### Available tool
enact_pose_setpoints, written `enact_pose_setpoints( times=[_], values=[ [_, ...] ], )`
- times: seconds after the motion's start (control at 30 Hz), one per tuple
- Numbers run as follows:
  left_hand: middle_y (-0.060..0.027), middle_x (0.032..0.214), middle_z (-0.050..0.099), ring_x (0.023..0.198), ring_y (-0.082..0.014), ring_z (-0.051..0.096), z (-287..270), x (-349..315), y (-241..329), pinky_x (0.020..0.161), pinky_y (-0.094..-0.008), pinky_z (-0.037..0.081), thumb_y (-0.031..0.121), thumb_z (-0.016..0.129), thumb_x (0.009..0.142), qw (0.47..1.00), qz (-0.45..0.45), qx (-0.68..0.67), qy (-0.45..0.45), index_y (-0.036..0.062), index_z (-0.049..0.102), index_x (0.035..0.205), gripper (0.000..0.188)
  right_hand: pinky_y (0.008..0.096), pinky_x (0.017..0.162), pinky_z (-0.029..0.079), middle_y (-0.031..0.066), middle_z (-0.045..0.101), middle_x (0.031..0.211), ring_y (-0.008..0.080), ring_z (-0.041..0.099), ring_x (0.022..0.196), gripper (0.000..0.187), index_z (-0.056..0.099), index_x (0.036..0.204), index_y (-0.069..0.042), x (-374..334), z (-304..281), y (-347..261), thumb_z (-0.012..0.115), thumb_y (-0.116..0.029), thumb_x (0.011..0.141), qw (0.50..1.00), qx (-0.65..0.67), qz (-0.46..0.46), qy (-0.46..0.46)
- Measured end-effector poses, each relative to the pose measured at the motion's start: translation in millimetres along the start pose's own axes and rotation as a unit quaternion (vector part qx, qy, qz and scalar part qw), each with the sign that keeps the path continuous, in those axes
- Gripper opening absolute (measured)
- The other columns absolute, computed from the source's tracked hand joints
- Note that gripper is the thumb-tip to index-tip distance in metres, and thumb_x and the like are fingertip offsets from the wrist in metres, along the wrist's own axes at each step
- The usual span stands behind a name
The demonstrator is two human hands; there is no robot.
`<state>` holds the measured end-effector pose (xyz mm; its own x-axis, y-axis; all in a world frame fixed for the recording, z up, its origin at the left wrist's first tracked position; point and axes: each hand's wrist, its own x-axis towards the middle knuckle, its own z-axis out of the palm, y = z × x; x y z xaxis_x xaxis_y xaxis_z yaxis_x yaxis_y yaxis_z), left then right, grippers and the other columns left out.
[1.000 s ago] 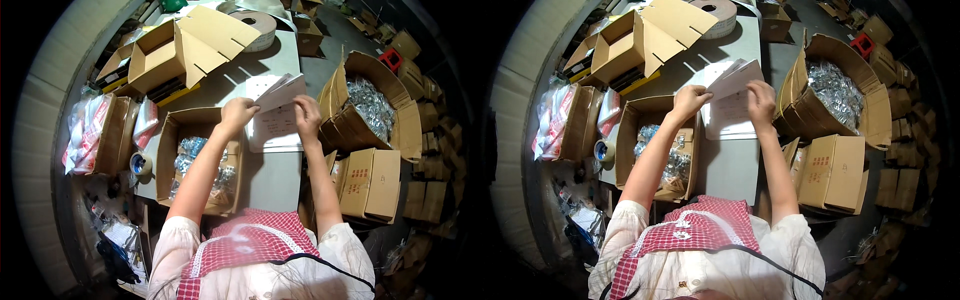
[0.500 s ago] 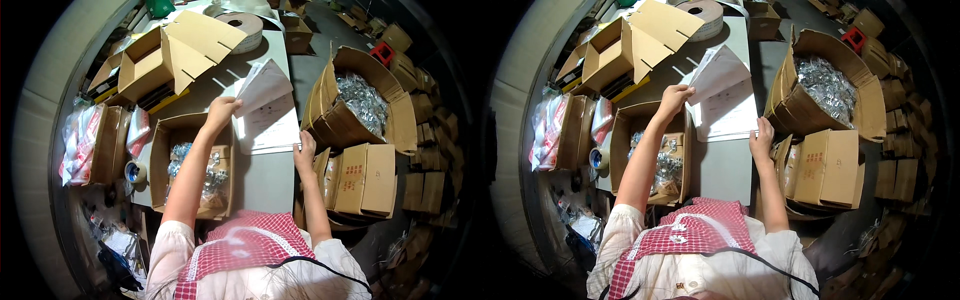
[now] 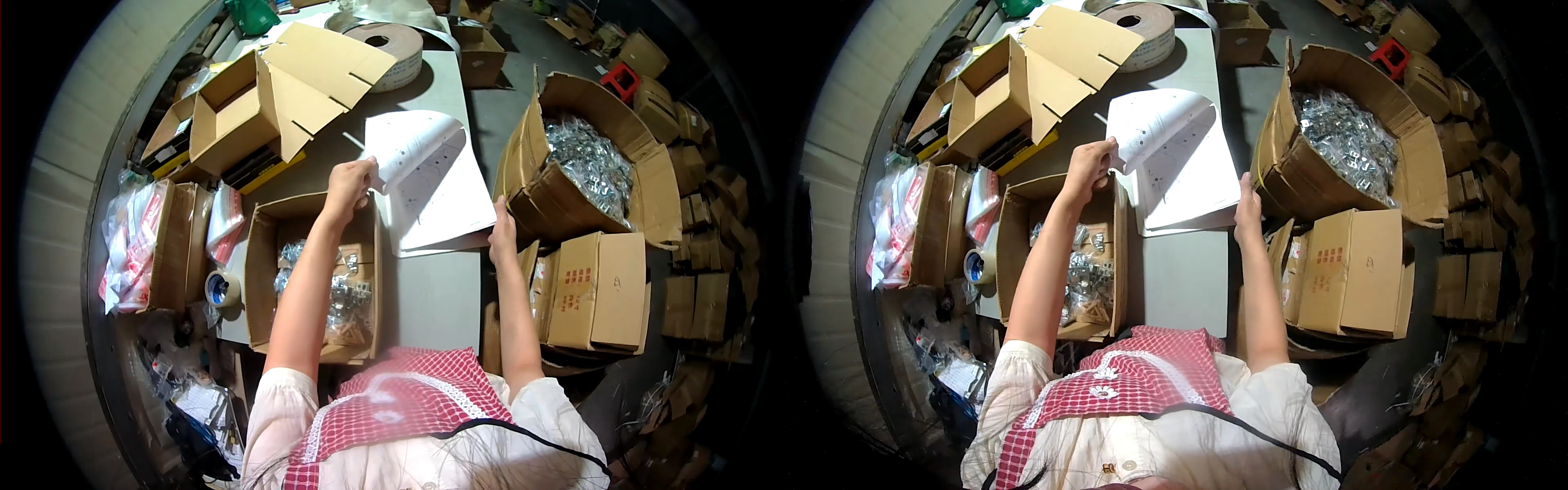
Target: The person picks up a cardboard box, places several small silver hardware components into it while checking against a reference sheet, and then gathers several white sheets together.
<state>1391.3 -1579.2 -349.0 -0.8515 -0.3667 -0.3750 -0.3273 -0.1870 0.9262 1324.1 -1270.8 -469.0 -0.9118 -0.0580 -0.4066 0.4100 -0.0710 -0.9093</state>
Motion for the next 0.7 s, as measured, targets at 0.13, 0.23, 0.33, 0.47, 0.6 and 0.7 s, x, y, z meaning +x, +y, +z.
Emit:
enact_pose_setpoints(
  times=[0.13, 0.23, 0.33, 0.47, 0.6, 0.7],
  values=[
    [0.0076, 0.059, 0.039, 0.046, -0.0039, 0.029, -3, -1, -2, 0.041, -0.0241, 0.023, 0.023, 0.062, 0.096, 1.000, 0.018, -0.008, -0.001, 0.0029, 0.067, 0.083, 0.024, 0.0329, 0.091, 0.044, 0.0169, 0.062, 0.123, 0.0218, 0.056, 0.113, 0.061, 0.052, 0.134, 0.008, -15, 1, -15, 0.061, -0.040, 0.096, 0.997, -0.030, 0.012, -0.075],
    [0.0059, 0.061, 0.043, 0.046, -0.0042, 0.032, -2, 0, -2, 0.040, -0.0236, 0.024, 0.021, 0.064, 0.094, 1.000, 0.021, -0.007, -0.004, -0.0023, 0.071, 0.092, 0.024, 0.0308, 0.090, 0.044, 0.0133, 0.064, 0.115, 0.0185, 0.057, 0.107, 0.055, 0.054, 0.129, 0.010, -9, -6, -13, 0.068, -0.028, 0.092, 0.993, -0.011, -0.015, -0.119],
    [0.0056, 0.061, 0.044, 0.046, -0.0040, 0.033, -3, 1, -4, 0.041, -0.0231, 0.024, 0.021, 0.064, 0.094, 1.000, 0.019, -0.001, -0.002, -0.0026, 0.071, 0.095, 0.024, 0.0299, 0.095, 0.042, 0.0144, 0.063, 0.116, 0.0188, 0.057, 0.108, 0.057, 0.052, 0.129, 0.013, -2, -4, -12, 0.070, -0.023, 0.089, 0.995, 0.021, -0.016, -0.101],
    [0.0057, 0.061, 0.044, 0.047, -0.0038, 0.033, -3, 0, -4, 0.041, -0.0226, 0.025, 0.020, 0.064, 0.094, 1.000, 0.021, -0.002, -0.003, -0.0020, 0.071, 0.096, 0.023, 0.0309, 0.106, 0.038, 0.0214, 0.057, 0.130, 0.0243, 0.053, 0.120, 0.072, 0.039, 0.140, 0.017, 4, -5, 0, 0.071, -0.022, 0.089, 0.997, 0.028, -0.007, -0.074],
    [0.0062, 0.061, 0.044, 0.047, -0.0035, 0.033, 1, 1, -4, 0.042, -0.0224, 0.025, 0.019, 0.064, 0.094, 0.999, 0.023, -0.025, -0.005, -0.0016, 0.071, 0.097, 0.022, 0.0353, 0.107, 0.037, 0.0228, 0.050, 0.139, 0.0275, 0.050, 0.127, 0.083, 0.029, 0.147, 0.014, 9, -18, 22, 0.071, -0.026, 0.088, 0.996, 0.039, 0.011, -0.083],
    [0.0078, 0.060, 0.042, 0.046, -0.0031, 0.032, -1, -2, -7, 0.041, -0.0221, 0.024, 0.019, 0.063, 0.094, 0.999, 0.034, -0.030, 0.017, -0.0020, 0.071, 0.097, 0.022, 0.0374, 0.102, 0.040, 0.0169, 0.057, 0.132, 0.0249, 0.053, 0.120, 0.071, 0.040, 0.144, 0.008, -10, -11, 17, 0.069, -0.025, 0.089, 0.997, 0.000, 0.058, -0.051]
  ],
)
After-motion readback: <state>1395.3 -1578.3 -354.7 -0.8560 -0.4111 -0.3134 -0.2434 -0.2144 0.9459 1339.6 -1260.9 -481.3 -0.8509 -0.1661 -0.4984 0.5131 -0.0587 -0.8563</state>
